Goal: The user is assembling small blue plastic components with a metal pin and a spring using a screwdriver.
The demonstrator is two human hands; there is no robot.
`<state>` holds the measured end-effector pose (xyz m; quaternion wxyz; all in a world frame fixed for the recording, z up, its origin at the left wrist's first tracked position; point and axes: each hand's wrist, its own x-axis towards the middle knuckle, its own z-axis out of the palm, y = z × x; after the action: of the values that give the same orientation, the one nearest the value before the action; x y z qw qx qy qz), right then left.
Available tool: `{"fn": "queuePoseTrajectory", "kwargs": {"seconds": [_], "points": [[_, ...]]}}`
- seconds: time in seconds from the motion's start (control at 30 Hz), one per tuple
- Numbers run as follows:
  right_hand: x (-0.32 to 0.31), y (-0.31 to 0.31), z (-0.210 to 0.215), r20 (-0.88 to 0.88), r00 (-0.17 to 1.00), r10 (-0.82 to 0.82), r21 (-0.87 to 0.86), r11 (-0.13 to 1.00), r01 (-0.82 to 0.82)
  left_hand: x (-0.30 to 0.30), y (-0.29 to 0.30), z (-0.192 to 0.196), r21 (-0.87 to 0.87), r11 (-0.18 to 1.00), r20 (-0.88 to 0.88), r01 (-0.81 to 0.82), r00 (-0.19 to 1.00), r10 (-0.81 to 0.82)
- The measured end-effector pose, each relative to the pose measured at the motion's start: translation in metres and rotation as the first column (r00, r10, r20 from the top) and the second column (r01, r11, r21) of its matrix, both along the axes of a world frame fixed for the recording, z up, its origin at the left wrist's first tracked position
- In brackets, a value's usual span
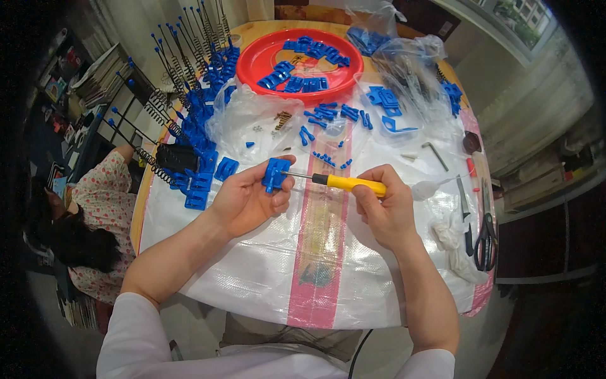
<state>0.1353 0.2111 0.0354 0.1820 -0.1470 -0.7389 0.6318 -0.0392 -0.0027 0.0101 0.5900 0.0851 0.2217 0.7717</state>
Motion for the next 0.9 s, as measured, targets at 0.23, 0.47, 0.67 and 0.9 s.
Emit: {"fn": "queuePoseTrajectory", "kwargs": {"seconds": [0.23,0.47,0.67,0.9], "points": [[-0.002,0.009,-0.007,-0.112,0.991,-0.066,0.245,0.965,0.092,0.001,0.0,-0.001,-0.008,1.0,-0.03,0.021,0.999,-0.021],[-0.006,-0.009,0.0,-0.141,0.984,-0.108,0.145,0.981,0.128,0.0,0.001,-0.002,0.023,1.0,-0.012,-0.011,1.0,0.011],[0.006,0.02,-0.019,-0.002,0.998,-0.067,0.195,0.979,0.066,0.001,0.002,-0.001,0.019,1.0,-0.024,-0.003,1.0,0.004],[-0.004,-0.001,-0.007,-0.16,0.985,-0.059,0.13,0.988,0.08,0.001,0.001,-0.001,-0.004,1.0,-0.039,-0.008,0.999,0.008]]}}
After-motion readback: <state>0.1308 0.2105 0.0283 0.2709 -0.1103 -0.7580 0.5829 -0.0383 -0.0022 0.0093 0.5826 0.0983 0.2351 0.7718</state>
